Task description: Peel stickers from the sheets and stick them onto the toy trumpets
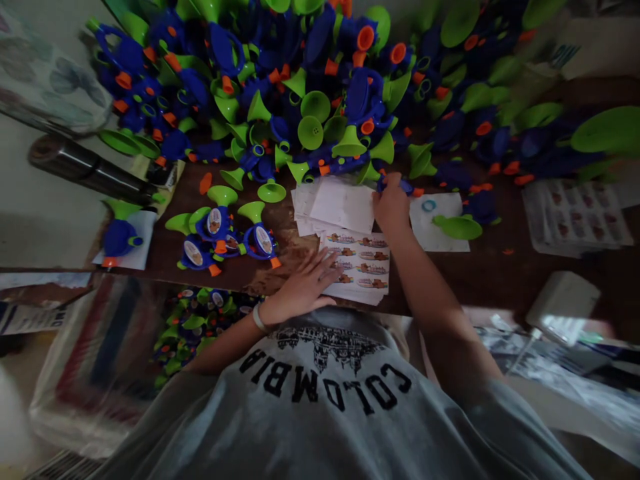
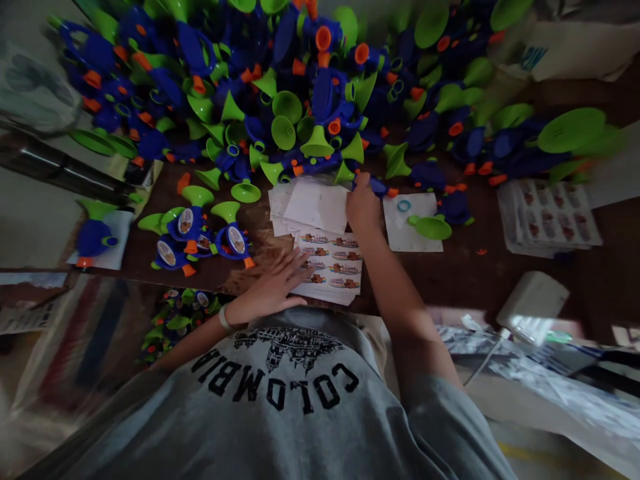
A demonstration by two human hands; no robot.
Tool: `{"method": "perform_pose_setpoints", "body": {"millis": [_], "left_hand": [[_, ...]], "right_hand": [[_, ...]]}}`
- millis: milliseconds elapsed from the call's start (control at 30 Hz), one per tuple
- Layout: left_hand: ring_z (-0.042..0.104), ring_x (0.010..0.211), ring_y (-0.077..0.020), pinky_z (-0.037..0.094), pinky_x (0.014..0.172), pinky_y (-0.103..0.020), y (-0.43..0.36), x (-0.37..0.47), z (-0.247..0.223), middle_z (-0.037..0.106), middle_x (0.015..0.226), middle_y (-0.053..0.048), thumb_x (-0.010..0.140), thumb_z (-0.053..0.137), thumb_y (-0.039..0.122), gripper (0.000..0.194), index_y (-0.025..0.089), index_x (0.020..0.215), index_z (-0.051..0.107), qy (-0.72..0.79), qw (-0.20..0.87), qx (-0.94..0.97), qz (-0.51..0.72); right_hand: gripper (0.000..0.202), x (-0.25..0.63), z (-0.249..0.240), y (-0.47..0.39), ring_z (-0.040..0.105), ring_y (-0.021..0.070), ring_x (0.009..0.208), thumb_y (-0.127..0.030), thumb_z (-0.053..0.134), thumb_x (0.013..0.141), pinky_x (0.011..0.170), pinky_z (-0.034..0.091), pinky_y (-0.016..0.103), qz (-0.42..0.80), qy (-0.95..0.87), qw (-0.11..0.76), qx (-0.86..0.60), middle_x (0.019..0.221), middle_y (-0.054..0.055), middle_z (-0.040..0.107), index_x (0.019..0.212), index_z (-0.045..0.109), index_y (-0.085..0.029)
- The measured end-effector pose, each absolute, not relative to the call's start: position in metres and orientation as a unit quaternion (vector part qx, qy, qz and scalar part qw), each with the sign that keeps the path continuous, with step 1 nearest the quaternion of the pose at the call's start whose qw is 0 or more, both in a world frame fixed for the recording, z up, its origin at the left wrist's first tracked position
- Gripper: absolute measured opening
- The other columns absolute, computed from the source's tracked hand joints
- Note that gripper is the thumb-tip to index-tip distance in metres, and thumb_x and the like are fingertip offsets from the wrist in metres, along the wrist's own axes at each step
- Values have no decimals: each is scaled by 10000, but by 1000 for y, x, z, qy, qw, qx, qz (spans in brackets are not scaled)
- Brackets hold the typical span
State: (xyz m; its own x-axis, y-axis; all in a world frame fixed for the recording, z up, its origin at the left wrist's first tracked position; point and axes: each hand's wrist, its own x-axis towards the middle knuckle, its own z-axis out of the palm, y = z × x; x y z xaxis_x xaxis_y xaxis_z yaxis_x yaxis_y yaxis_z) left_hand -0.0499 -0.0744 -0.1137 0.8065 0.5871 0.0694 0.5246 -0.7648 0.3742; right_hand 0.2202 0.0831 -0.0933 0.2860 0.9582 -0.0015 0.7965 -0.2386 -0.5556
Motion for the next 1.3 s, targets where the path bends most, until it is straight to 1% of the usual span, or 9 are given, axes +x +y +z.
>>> {"method": "perform_pose_setpoints", "body": {"millis": [167,333,467,600,833,1000,1100,1167,1300], "left_hand": [[336,1686,-330,413,1350,-534,-69,-42,-118,435,1740,-196,1050,641,476,629,171,1591,540,282,169,942,68],[554,1557,-298,524,1264,-482,-67,-37,-108,649,1572,-161,1071,628,302,363,167,1402,689,277,138,948,67],[635,1475,-320,567,1212,-469,-72,-34,-102,718,1461,-204,1062,618,226,282,107,1287,739,268,107,955,67],[666,1442,-317,589,1195,-476,-71,-36,-103,741,1434,-184,1065,585,217,294,120,1284,756,260,142,950,95],[771,1280,-256,649,1104,-462,-56,-43,-92,802,1334,-123,1091,569,374,301,208,1195,797,316,300,875,211],[786,1216,-264,643,1070,-439,-45,-53,-79,800,1329,-146,1035,630,593,489,185,1272,760,500,390,686,358],[821,1022,-241,680,876,-375,-37,-51,-74,824,1226,-149,1019,513,766,681,178,1290,725,507,560,546,362],[830,952,-259,689,788,-388,-34,-46,-70,828,1194,-167,994,456,839,770,181,1298,715,451,693,455,331],[838,992,-289,709,811,-431,-36,-36,-64,824,1247,-133,939,724,680,730,266,1527,597,373,762,415,328]], "right_hand": [[313,226,-79,63,717,326,1068,-234,621,945,878,581,471,128,-610,205,-754,1439,219,609,1254,604,-188],[239,236,-67,-16,728,302,1086,-321,643,1009,988,602,479,207,-803,106,-549,1147,135,764,1207,711,-207],[410,222,-69,-77,663,374,1350,-238,795,904,1120,584,553,205,-860,35,-466,1409,160,742,1311,750,-209],[346,209,-75,-101,708,331,1307,-91,688,928,1059,625,484,200,-859,17,-471,1265,136,812,1228,798,-222],[193,210,-75,-94,778,237,838,-166,645,975,678,583,329,211,-825,48,-523,908,83,826,907,812,-234],[301,237,-44,-85,807,181,943,-167,585,1017,845,645,328,228,-817,151,-508,1012,16,863,1040,850,-308],[363,252,-22,-82,802,192,999,-214,528,1053,1084,619,470,189,-811,320,-452,971,-10,861,1039,858,-364],[349,255,-17,-80,787,209,1033,-271,555,1050,1221,531,562,171,-816,367,-412,906,-44,848,967,855,-430],[262,248,-21,-76,678,279,1338,-339,677,982,1296,439,648,153,-817,344,-436,1028,-45,838,846,845,-487]]}}
